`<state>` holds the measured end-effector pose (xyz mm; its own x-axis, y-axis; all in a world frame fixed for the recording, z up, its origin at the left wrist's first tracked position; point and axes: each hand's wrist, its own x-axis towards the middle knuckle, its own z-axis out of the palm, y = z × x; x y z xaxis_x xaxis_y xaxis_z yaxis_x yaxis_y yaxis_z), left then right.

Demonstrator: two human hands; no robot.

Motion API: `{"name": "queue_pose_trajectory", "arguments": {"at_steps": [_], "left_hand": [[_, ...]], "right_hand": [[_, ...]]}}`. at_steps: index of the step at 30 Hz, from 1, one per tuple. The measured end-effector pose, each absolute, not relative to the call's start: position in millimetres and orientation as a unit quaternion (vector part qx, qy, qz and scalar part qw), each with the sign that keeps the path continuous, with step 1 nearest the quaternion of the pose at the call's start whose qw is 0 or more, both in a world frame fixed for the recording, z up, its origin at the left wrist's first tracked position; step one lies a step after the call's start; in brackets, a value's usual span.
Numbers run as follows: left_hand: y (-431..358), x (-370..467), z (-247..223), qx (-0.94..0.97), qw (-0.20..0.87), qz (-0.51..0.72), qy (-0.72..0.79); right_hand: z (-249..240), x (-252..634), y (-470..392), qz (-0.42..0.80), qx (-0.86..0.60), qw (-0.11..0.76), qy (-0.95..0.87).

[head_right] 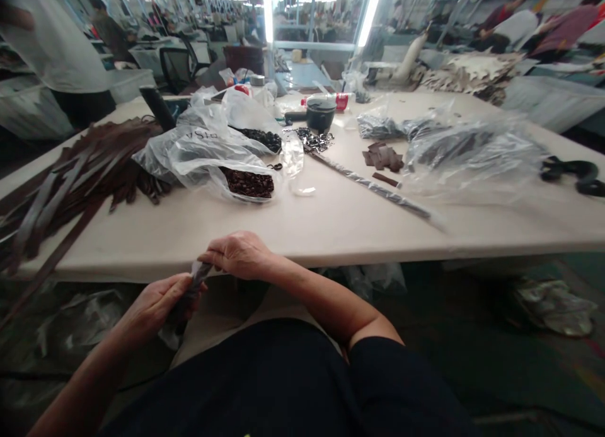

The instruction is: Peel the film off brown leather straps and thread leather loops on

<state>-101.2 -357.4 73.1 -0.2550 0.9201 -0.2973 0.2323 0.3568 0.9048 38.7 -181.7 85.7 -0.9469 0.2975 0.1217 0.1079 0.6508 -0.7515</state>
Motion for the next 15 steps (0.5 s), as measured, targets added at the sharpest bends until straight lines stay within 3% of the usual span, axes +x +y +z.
{"name": "queue_pose_trajectory", "arguments": {"at_steps": [7,11,15], "left_hand": [[-384.7,-112.1,38.8,0.448,0.461,0.269,0.717],[-371.7,-115.2,44.2,0.442,0.353,0.341,0.751],[-346.2,-94.7,59.9,0.467,0.412,0.382,0.683]], "right_hand": [[87.4,68.9,-164.5,0.345,-0.207,0.144,-0.904],[91.3,64.1,-187.4,0.245,-0.09,0.073,-0.963],[91.1,52.9,-208.3,0.201,0.011,-0.014,-0.979]]}}
